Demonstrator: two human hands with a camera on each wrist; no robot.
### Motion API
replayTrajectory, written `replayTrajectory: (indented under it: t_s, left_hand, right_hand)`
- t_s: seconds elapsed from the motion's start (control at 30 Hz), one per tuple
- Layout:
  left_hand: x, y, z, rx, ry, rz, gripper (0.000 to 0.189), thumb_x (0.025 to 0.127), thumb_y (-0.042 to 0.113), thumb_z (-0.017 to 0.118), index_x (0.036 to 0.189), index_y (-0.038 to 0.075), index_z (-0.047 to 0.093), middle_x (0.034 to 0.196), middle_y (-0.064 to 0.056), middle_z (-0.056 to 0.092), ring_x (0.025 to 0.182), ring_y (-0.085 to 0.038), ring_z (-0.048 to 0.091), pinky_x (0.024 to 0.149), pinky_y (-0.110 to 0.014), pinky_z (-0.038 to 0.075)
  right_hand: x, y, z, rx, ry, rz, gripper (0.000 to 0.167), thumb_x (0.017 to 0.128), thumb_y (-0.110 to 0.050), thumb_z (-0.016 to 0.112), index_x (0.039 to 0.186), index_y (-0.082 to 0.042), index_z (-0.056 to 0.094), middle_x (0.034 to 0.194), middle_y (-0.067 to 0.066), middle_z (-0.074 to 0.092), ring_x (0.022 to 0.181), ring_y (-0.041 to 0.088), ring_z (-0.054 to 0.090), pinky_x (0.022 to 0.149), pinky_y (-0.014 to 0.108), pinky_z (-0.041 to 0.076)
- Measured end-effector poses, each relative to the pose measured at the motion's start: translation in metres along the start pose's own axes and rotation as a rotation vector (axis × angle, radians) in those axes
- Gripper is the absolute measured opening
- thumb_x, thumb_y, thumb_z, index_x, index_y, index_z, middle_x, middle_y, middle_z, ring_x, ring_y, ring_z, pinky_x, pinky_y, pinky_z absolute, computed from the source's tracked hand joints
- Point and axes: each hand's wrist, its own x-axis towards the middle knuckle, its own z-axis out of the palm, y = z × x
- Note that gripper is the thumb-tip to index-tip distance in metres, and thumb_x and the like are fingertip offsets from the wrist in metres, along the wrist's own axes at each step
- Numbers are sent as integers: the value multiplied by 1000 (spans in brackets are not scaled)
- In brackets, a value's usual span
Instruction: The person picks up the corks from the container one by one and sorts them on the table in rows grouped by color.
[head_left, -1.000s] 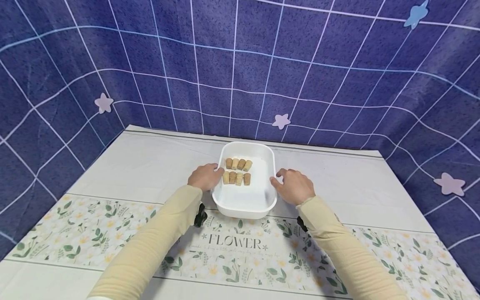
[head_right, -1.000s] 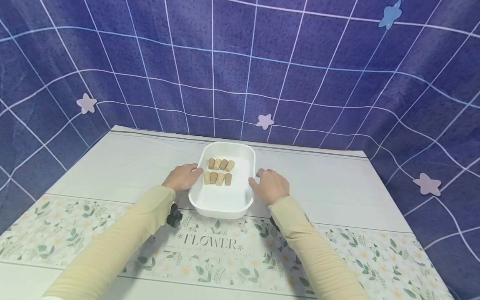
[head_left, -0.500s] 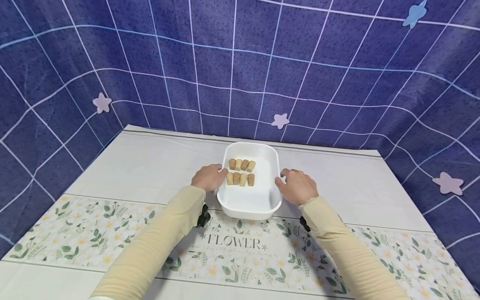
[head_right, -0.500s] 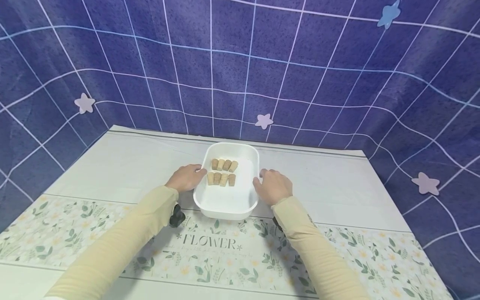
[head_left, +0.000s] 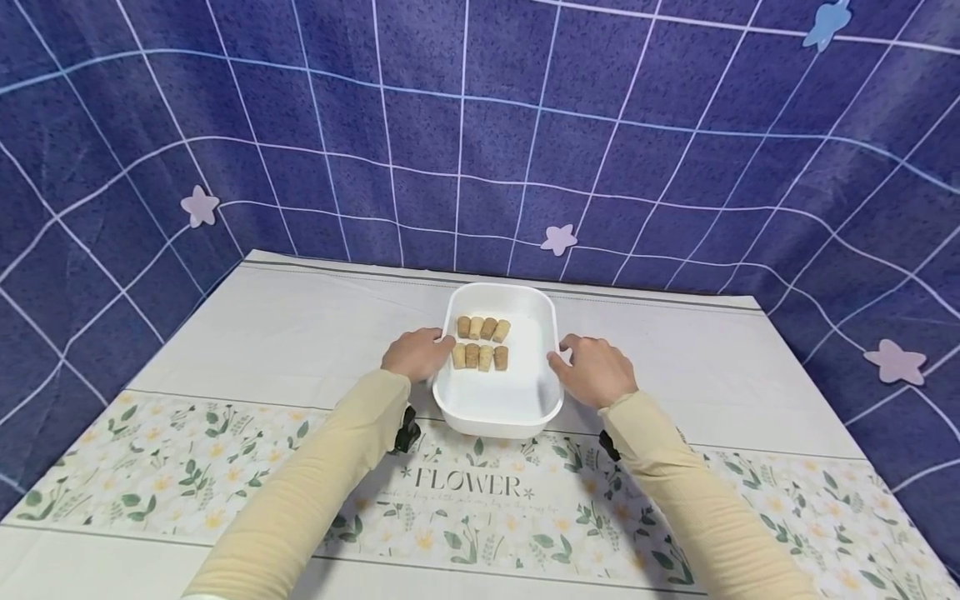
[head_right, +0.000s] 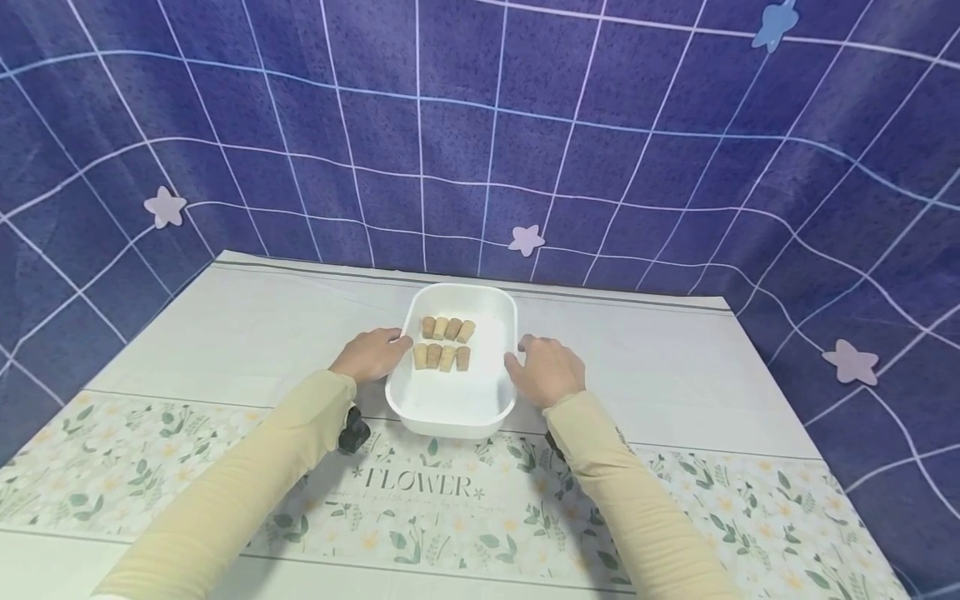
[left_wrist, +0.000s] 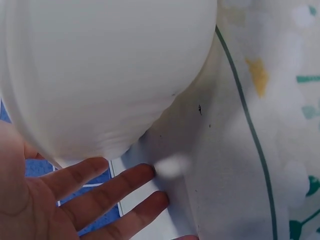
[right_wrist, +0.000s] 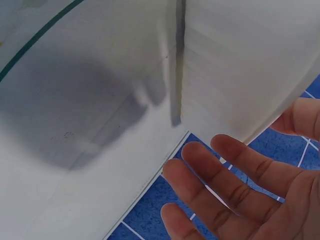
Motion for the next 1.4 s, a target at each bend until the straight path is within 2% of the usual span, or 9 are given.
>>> replayTrajectory:
  t_s: [0.23,0.5,0.67,0.8,1.07,1.27,1.4]
  left_hand:
    - [1,-2,-1,-12,-7,1,59,106,37,31,154,5,42,151,-22,48,136,-42,47,112,-52,37]
    - [3,0,1,0,-6,7,58,107,37,31,154,5,44,150,-21,50,135,-42,48,112,-51,38]
    - [3,-1,1,-4,-4,2,58,107,37,31,153,6,44,149,-21,51,135,-42,49,111,-52,38]
    - [4,-1,1,4,-9,1,58,107,37,31,154,5,43,150,-21,49,137,-41,47,113,-51,37]
    - [4,0,0,15,-8,-4,58,107,36,30,153,4,44,150,-21,49,137,-42,47,113,-52,37]
    - [1,2,0,6,5,-1,57,106,35,30,151,4,47,147,-21,53,133,-41,51,111,-51,39]
    - [0,1,0,7,7,5,57,106,35,29,150,3,48,144,-22,55,128,-41,54,108,-51,42]
  right_hand:
    - [0,-4,-7,22,19,-6,43,101,-36,56,126,-3,68,100,15,72,87,33,67,68,48,54]
    - [4,-8,-27,30,53,-23,43,101,-36,56,126,-3,68,101,16,72,87,34,68,68,49,53]
    - [11,-18,-37,32,43,-39,44,101,-37,57,127,-3,68,102,16,72,90,33,67,72,49,53]
    - [18,-28,-44,38,3,-50,44,99,-37,61,127,-4,68,104,15,72,95,32,67,78,50,54]
    - [34,-50,-53,55,-171,-56,47,96,-36,68,130,-4,66,120,18,69,109,32,65,94,47,50]
    - [46,-64,-48,63,-242,-65,47,94,-33,70,130,-3,66,140,19,60,125,35,57,104,46,45]
    - [51,-68,-41,64,-278,-53,48,92,-30,72,130,-3,66,144,19,56,127,35,56,105,45,45]
